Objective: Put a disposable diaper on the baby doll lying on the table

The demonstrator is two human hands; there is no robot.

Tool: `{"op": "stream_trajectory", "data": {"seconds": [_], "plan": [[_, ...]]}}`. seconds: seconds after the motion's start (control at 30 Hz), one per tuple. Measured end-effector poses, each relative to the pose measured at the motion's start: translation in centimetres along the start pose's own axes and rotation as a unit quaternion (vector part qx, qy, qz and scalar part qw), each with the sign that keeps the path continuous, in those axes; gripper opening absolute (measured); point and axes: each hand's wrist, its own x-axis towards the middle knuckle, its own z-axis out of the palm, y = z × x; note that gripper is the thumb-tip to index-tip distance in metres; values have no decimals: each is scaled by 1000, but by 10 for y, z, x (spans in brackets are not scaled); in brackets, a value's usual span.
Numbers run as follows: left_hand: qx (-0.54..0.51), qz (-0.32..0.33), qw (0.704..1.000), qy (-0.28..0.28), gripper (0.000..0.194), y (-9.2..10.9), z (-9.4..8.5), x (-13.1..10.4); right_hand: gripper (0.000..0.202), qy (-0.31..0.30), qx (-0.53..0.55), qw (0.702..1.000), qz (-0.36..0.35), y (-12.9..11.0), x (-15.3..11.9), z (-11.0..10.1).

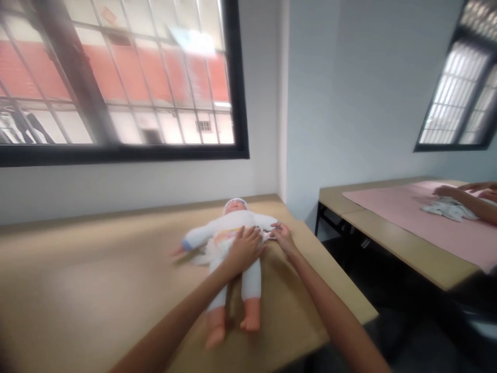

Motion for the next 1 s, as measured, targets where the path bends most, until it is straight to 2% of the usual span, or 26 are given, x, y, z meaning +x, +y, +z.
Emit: {"op": "stream_trajectory", "data": {"seconds": [0.27,0.47,0.63,0.77,1.0], "plan": [[-89,-97,991,-36,17,-7,-11,6,38,-17,35,999,12,-3,-2,1],[-153,-132,979,-18,8,-8,-9,8,38,-40,22,999,7,-2,-4,1],[-154,-141,978,-5,11,-8,-8,7,37,-38,15,999,-1,0,-3,0],[-158,-122,980,0,21,-9,-7,6,37,-45,20,999,-1,0,-4,1],[-145,-125,981,-2,11,-8,-8,7,38,-70,25,997,3,0,-4,0]]}}
